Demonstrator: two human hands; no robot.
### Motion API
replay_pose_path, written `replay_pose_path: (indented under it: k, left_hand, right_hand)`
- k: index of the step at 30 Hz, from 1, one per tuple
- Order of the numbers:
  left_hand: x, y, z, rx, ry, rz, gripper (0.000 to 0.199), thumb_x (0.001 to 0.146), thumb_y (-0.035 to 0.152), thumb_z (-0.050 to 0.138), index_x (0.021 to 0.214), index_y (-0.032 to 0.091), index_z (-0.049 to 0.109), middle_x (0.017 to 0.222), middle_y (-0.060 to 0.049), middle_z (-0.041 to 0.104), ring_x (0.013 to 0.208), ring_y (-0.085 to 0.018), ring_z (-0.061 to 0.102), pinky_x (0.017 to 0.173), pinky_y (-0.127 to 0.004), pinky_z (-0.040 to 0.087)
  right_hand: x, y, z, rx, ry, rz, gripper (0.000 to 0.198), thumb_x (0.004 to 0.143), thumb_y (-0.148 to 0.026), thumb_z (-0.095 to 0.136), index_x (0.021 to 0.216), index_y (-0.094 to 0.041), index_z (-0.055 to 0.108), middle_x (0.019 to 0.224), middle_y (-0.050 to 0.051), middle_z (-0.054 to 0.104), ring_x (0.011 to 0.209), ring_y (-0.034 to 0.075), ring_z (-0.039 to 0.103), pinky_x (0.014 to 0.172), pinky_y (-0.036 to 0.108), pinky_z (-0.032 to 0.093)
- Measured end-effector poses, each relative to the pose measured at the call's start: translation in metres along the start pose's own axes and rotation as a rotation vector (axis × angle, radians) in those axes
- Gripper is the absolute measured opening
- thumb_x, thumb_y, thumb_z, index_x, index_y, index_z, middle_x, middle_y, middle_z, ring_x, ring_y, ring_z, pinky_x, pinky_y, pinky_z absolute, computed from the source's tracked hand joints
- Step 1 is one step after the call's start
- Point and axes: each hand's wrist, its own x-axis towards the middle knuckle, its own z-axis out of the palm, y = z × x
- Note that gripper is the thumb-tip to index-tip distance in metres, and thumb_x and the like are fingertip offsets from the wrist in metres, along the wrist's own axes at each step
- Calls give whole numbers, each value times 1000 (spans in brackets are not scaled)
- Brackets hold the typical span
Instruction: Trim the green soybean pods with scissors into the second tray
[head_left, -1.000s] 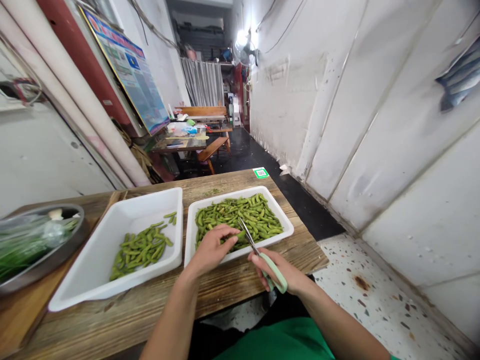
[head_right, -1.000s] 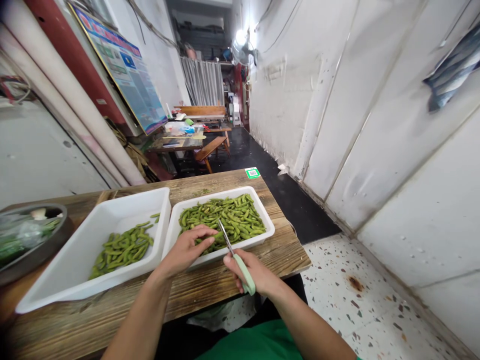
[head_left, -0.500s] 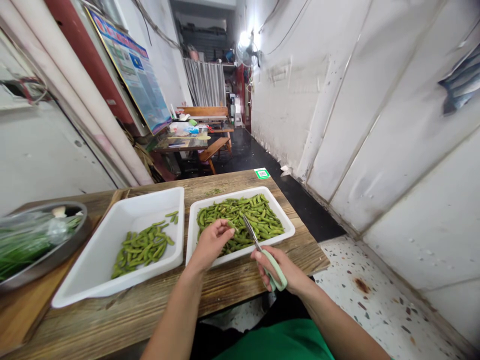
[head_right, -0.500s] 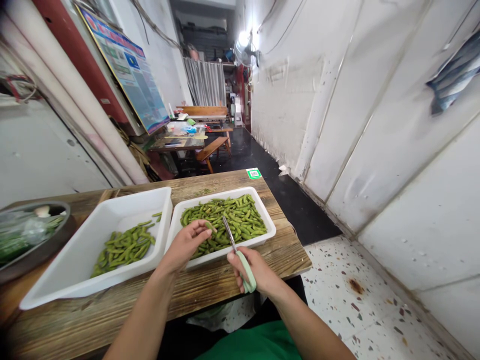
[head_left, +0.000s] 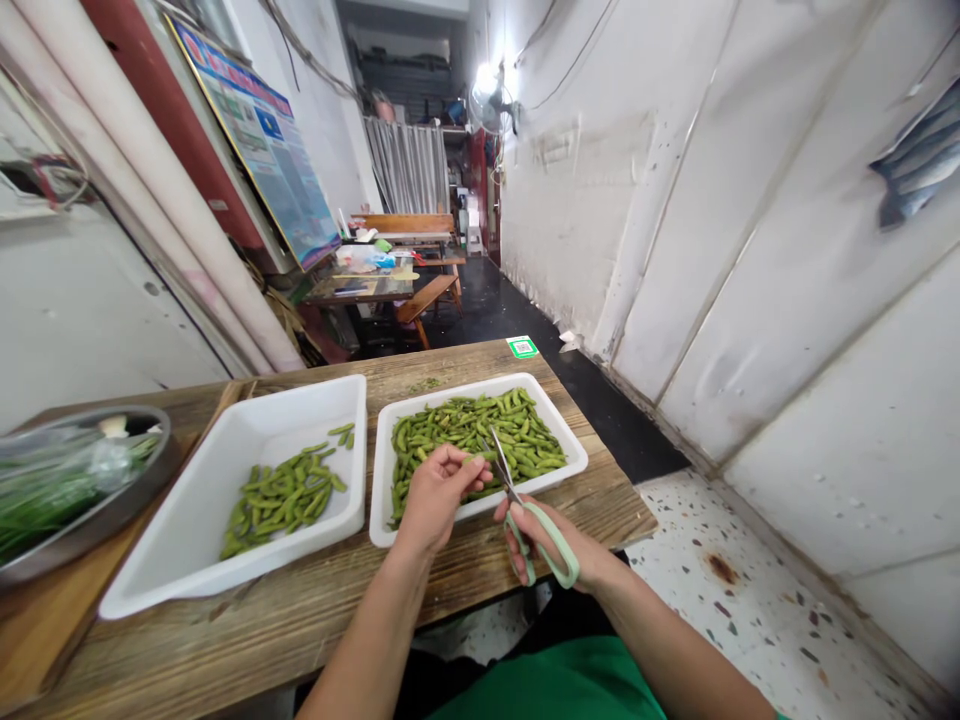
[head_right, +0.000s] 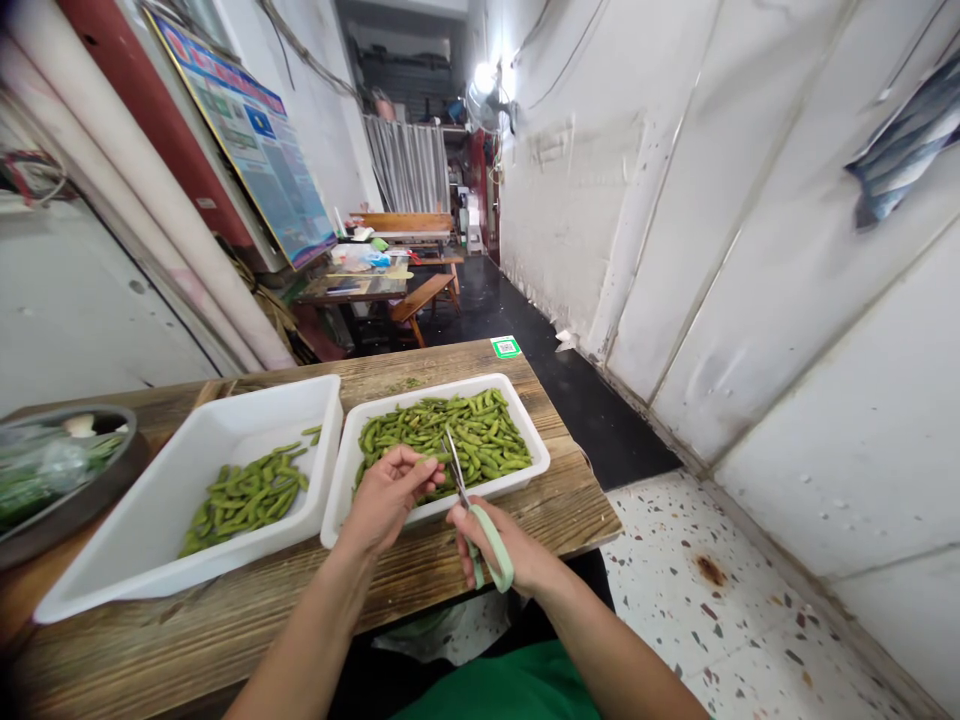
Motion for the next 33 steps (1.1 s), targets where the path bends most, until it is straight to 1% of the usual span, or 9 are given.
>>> replay_pose_path:
  k: [6,13,15,17,20,22,25,29,33]
  left_hand:
    - [-2,-1,0,62,-18,16,26,61,31,73,67,14,54,67,-6,68,63,-14,63,59,-24,47]
    - [3,-7,-9,303,109,101,28,64,40,67,68,15,54,61,-5,66,56,-15,61,55,-25,46]
    - [5,0,-25,463,248,181,28,66,41,64,71,16,55,62,-4,64,58,-16,60,58,-28,47]
    - [5,13,-49,702,528,319,26,68,40,60,77,16,58,68,-4,64,64,-17,59,66,-32,47]
    - [2,37,-85,1082,941,424,29,73,31,54,95,14,61,91,-11,64,87,-27,57,80,-45,41]
    - [0,48,-100,1282,1061,420,39,72,29,55,108,14,59,118,-19,53,107,-38,46,83,-55,35]
    - [6,47,-99,1457,837,459,36,75,27,53,108,15,61,123,-18,51,112,-37,43,88,-54,30]
    - [32,25,-81,1583,62,451,23,76,19,49,90,23,67,100,-7,67,100,-24,54,91,-41,30]
    - [52,12,-77,1709,-68,388,25,73,13,47,84,22,68,93,-9,66,96,-26,54,84,-42,31]
  right_hand:
    - [0,2,-1,-25,61,38,44,76,-58,52,88,-16,48,58,-6,46,40,5,45,36,18,41]
    - [3,-4,4,-150,140,92,49,70,-64,53,80,-17,46,52,-7,45,31,5,41,27,16,34]
    - [3,-3,2,-147,123,95,48,70,-63,54,82,-17,46,54,-7,45,34,5,42,29,16,35]
    - [2,-1,0,-117,91,99,47,71,-61,55,88,-18,48,58,-6,46,38,5,44,32,16,37]
    - [0,2,-3,-85,27,90,45,74,-59,53,94,-19,47,64,-5,46,46,6,47,40,18,41]
    - [-1,3,-4,-82,-7,57,43,76,-59,51,92,-19,46,68,-4,46,51,6,48,46,19,43]
    - [-1,2,-3,-81,-32,55,43,78,-60,48,90,-19,45,69,-3,46,52,6,47,48,20,42]
    - [0,1,-3,-87,-19,100,44,77,-60,48,90,-18,46,68,-4,47,50,7,48,47,21,41]
    - [2,5,-5,-72,-5,96,45,77,-59,50,96,-18,46,68,-4,47,50,7,47,47,21,42]
